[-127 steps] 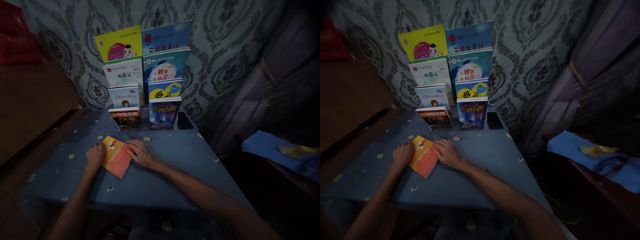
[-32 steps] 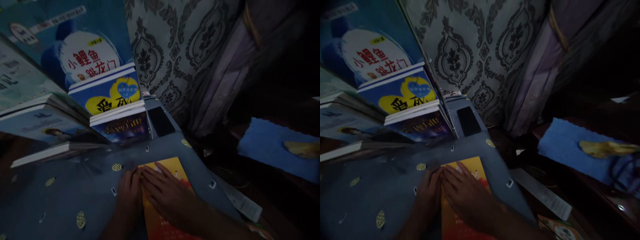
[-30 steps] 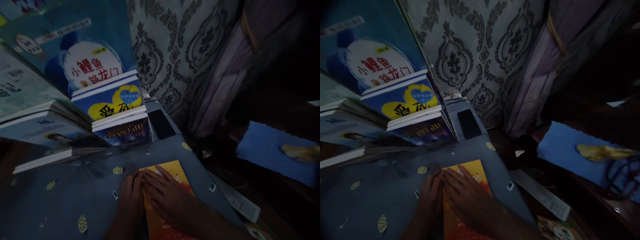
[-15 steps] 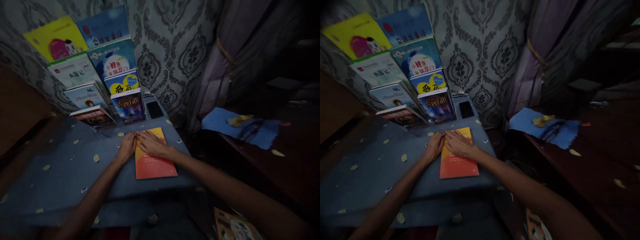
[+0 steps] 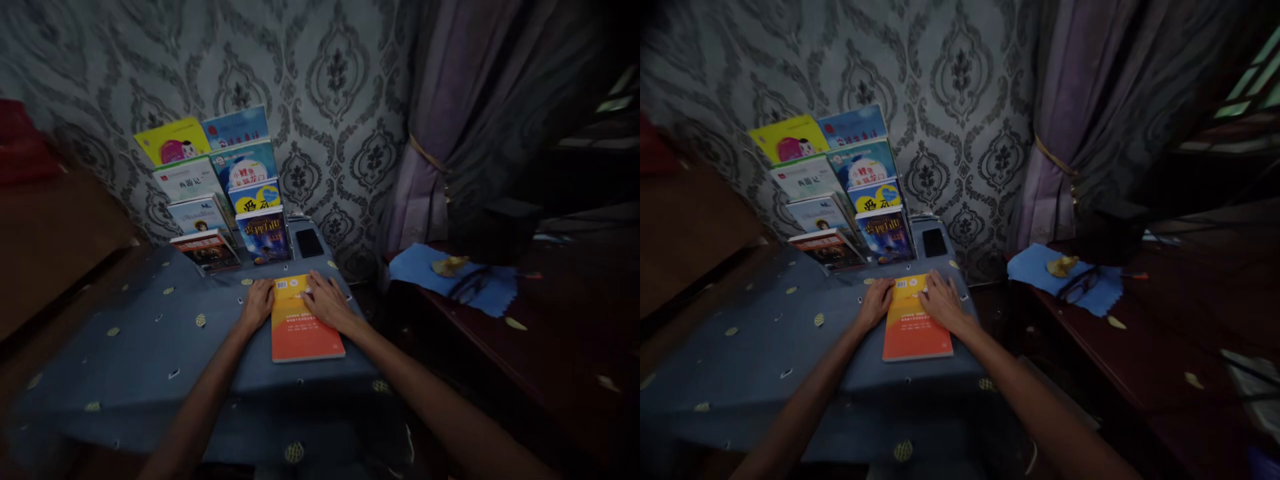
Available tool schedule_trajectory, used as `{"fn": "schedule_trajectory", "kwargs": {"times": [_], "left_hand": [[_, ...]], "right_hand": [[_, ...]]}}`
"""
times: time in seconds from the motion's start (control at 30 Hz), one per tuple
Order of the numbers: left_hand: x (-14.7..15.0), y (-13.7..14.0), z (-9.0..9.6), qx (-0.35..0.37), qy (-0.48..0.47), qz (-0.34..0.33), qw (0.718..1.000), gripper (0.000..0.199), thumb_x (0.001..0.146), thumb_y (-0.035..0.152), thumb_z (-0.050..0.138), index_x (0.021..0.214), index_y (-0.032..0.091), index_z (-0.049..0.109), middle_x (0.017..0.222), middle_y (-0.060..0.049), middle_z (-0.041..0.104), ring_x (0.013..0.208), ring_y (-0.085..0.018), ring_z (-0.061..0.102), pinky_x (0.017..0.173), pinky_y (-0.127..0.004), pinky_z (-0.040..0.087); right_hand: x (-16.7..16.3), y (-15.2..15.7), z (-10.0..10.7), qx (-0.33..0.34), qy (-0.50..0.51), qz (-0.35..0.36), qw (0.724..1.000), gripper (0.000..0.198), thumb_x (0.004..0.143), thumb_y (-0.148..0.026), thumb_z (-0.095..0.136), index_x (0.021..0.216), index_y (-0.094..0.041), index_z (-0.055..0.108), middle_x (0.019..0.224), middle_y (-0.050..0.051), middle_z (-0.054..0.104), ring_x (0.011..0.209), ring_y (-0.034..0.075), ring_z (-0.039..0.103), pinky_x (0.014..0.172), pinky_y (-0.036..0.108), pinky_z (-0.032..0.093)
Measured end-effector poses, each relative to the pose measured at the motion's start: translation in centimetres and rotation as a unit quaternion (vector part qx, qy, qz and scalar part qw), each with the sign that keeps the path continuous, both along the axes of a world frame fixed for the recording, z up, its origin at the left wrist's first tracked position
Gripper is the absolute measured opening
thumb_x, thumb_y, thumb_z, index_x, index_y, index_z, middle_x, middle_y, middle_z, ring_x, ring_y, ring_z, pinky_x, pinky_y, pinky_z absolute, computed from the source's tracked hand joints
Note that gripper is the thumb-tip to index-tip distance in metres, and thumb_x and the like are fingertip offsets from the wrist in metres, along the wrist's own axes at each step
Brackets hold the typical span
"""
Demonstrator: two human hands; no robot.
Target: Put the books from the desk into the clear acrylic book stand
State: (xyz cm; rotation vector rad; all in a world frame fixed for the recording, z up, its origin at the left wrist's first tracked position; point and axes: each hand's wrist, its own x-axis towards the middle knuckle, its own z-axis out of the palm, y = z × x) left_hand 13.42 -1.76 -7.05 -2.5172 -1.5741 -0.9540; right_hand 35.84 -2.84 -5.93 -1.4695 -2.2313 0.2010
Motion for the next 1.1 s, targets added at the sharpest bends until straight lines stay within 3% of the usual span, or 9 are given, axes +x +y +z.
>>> {"fn": "schedule_trajectory", "kwargs": {"times": [0.17,0.37,0.6,0.73,0.87,0.97,1.1], "left_hand": [[0.4,-0.3,0.6,-0.025,0.004,0.004,1.0,0.024,0.095,0.014,0.042,0.107,0.017,0.063,0.112,-0.01,0.069,0.105,-0.022,0.062,0.099,-0.039,0.048],[2.3,-1.3,3.3,-0.086,0.097,0.068,0.989,0.021,0.094,0.027,0.051,0.105,0.017,0.066,0.106,-0.01,0.069,0.104,-0.026,0.061,0.094,-0.042,0.047],[5.3,-1.5,4.4,-0.037,0.203,0.111,0.972,0.028,0.098,0.027,0.044,0.111,0.019,0.067,0.105,-0.014,0.068,0.104,-0.03,0.059,0.091,-0.046,0.044],[5.5,-1.2,4.6,-0.06,0.212,0.067,0.973,0.025,0.097,0.019,0.043,0.103,0.016,0.067,0.105,-0.014,0.067,0.103,-0.028,0.06,0.088,-0.041,0.046],[5.1,-1.1,4.5,-0.089,0.194,0.025,0.977,0.025,0.096,0.015,0.045,0.111,0.015,0.065,0.107,-0.015,0.066,0.1,-0.027,0.061,0.089,-0.039,0.046],[4.6,-0.6,3.8,-0.066,0.185,0.007,0.98,0.034,0.095,0.016,0.047,0.127,0.02,0.06,0.113,-0.013,0.063,0.104,-0.028,0.058,0.09,-0.042,0.045],[4.1,0.0,3.1,-0.052,0.197,-0.006,0.979,0.039,0.095,0.018,0.049,0.132,0.024,0.061,0.109,-0.012,0.062,0.1,-0.028,0.056,0.087,-0.042,0.045]], "right_hand": [[0.2,-0.1,0.1,-0.023,0.004,-0.017,1.0,0.05,0.096,-0.03,0.043,0.141,-0.01,0.051,0.155,0.02,0.043,0.145,0.03,0.039,0.118,0.055,0.031],[0.3,0.2,-0.1,-0.013,0.017,-0.021,1.0,0.051,0.095,-0.031,0.043,0.14,-0.01,0.054,0.154,0.021,0.045,0.143,0.032,0.042,0.115,0.057,0.034],[1.8,1.5,-1.6,-0.012,0.056,0.035,0.998,0.054,0.095,-0.038,0.046,0.142,-0.012,0.054,0.154,0.019,0.046,0.144,0.03,0.041,0.116,0.052,0.037],[3.0,1.1,-1.8,-0.037,0.079,0.07,0.994,0.055,0.097,-0.04,0.044,0.143,-0.012,0.053,0.153,0.018,0.047,0.146,0.029,0.039,0.118,0.052,0.035],[3.7,-0.4,-1.3,-0.062,0.097,0.087,0.989,0.055,0.097,-0.04,0.045,0.143,-0.011,0.053,0.153,0.018,0.046,0.147,0.029,0.037,0.12,0.053,0.031],[3.9,-1.8,-1.0,-0.067,0.11,0.091,0.988,0.054,0.099,-0.039,0.044,0.145,-0.013,0.051,0.154,0.016,0.046,0.148,0.028,0.035,0.121,0.055,0.029],[4.5,-4.2,-0.5,-0.084,0.119,0.102,0.984,0.051,0.1,-0.037,0.045,0.148,-0.019,0.047,0.155,0.012,0.046,0.147,0.026,0.037,0.121,0.056,0.027]]}}
